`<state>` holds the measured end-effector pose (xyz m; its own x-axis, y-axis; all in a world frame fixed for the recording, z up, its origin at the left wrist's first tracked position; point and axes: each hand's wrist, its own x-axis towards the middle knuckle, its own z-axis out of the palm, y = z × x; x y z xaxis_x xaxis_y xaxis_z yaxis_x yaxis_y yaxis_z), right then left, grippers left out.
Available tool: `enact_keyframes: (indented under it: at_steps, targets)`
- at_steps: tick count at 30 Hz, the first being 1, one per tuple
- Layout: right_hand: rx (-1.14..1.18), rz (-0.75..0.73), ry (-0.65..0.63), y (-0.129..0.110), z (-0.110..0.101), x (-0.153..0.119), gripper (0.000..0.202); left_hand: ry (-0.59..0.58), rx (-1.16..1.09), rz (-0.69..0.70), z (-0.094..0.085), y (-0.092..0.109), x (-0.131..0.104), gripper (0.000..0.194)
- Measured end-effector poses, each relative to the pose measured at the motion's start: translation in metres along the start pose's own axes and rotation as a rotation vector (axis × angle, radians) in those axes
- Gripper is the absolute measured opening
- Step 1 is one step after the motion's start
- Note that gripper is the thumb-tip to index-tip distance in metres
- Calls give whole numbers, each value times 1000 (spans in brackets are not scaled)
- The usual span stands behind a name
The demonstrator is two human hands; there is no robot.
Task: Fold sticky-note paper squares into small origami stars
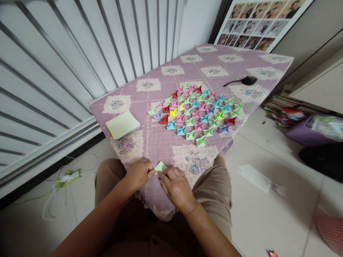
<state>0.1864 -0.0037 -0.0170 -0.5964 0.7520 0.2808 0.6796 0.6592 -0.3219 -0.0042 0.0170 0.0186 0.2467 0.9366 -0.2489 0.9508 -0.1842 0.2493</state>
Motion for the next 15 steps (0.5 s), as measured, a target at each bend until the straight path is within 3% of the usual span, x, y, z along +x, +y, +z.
enact_keyframes:
  at_steps: [15]
  targets:
    - [-27, -15, 9, 0, 1, 1, 28, -65, 34, -32, -4, -1, -2, 23]
